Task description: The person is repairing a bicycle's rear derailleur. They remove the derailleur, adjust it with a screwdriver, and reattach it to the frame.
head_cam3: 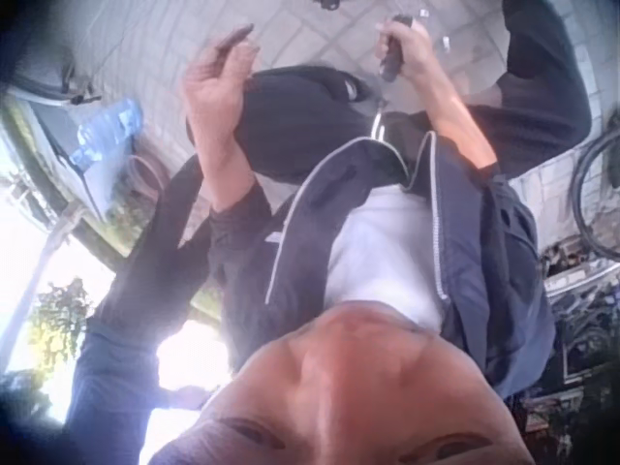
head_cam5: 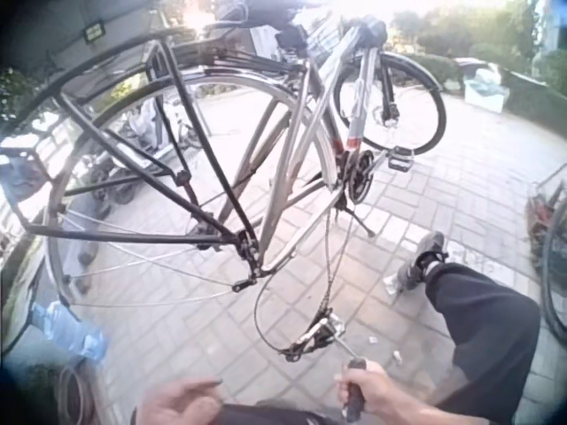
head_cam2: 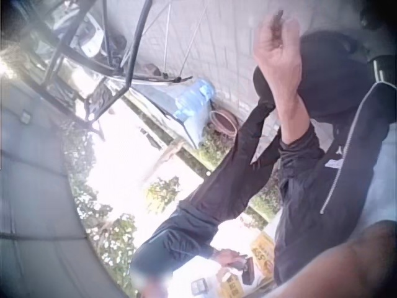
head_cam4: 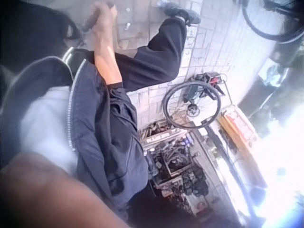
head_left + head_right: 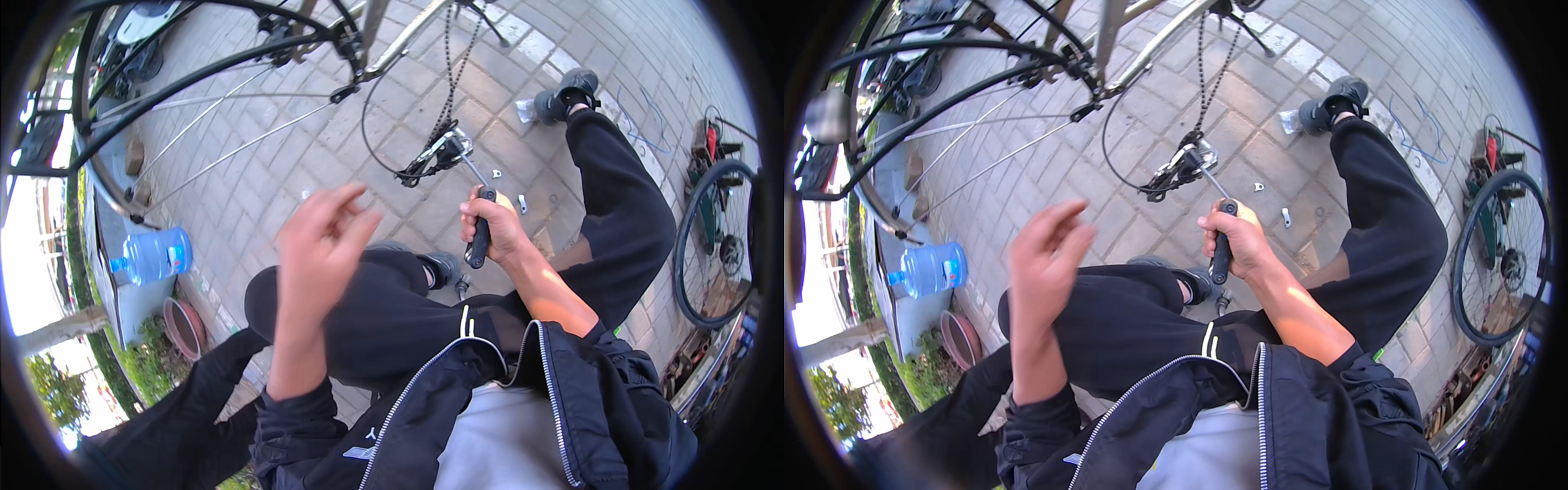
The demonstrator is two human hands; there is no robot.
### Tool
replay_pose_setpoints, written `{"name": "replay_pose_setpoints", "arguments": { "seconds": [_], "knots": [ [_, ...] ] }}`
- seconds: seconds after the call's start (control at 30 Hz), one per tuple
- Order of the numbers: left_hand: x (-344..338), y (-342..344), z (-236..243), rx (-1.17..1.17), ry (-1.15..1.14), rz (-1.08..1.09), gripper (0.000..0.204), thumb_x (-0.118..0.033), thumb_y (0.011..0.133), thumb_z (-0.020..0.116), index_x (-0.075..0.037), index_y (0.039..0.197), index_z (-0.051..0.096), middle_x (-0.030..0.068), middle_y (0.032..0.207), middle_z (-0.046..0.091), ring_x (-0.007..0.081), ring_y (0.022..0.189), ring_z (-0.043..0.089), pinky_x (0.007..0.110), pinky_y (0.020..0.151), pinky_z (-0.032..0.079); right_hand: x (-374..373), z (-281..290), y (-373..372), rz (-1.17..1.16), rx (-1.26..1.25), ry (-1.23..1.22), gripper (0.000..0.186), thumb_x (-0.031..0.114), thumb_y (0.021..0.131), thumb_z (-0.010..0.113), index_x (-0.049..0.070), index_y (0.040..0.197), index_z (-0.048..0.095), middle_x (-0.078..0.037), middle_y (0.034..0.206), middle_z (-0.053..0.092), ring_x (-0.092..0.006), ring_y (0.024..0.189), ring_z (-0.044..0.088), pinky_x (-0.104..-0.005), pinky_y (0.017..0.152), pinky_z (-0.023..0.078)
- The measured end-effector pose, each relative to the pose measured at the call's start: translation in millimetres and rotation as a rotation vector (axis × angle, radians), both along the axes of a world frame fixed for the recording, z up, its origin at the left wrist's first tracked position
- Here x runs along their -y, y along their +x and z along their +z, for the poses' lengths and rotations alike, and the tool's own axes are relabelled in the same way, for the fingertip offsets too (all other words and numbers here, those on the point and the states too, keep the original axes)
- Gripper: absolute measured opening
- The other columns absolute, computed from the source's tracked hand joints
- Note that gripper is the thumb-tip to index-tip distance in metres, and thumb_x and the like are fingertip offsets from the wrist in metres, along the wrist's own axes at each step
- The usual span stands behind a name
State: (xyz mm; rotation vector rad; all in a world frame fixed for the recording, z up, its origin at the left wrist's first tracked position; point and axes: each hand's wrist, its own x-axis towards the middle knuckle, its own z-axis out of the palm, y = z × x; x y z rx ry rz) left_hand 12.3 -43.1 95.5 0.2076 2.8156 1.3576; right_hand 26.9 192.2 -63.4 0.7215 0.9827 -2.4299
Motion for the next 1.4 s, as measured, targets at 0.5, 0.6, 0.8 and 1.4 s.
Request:
{"name": "replay_pose_setpoints", "arguments": {
  "seconds": [0.5,0.6,0.8,1.4],
  "knots": [
    [-61.0,-76.7,-115.7,-0.243,-0.569,-0.277,0.016,-0.019,0.087,0.072,-0.008,0.080,0.062,0.0098,0.077,0.061,0.0347,0.066,0.063,0.044,0.056,0.049,-15.6,1.9,-15.0,0.175,-0.027,0.365,0.026,0.009,0.077,0.076,0.004,0.084,0.051,-0.006,0.070,0.056,-0.0138,0.053,0.056,-0.0316,0.049,0.045],
    [-61.7,-75.2,-122.7,-0.209,-0.532,-0.256,0.016,-0.018,0.088,0.071,-0.008,0.079,0.062,0.0094,0.077,0.061,0.0347,0.065,0.062,0.045,0.055,0.048,-18.3,11.3,-19.0,0.285,-0.001,0.691,0.027,0.016,0.078,0.077,0.002,0.082,0.054,-0.008,0.073,0.060,-0.0130,0.053,0.054,-0.0313,0.049,0.044],
    [-48.8,-78.4,-134.4,-0.251,-0.524,-0.191,0.018,-0.019,0.090,0.068,-0.007,0.079,0.061,0.0090,0.078,0.061,0.0357,0.065,0.062,0.045,0.055,0.048,-30.8,-0.7,-11.6,0.338,0.172,-0.043,0.028,0.018,0.079,0.078,0.005,0.078,0.054,-0.005,0.062,0.056,-0.0144,0.046,0.053,-0.0304,0.045,0.041],
    [-52.6,-74.6,-118.5,-0.095,-0.180,-0.119,0.019,-0.013,0.089,0.070,-0.002,0.077,0.062,0.0139,0.075,0.062,0.0365,0.070,0.062,0.043,0.060,0.047,-14.7,-2.6,-54.2,0.110,-0.401,0.997,0.096,0.048,0.073,0.084,-0.002,0.145,0.043,-0.019,0.128,0.058,-0.0258,0.108,0.061,-0.0383,0.094,0.049]
  ]
}}
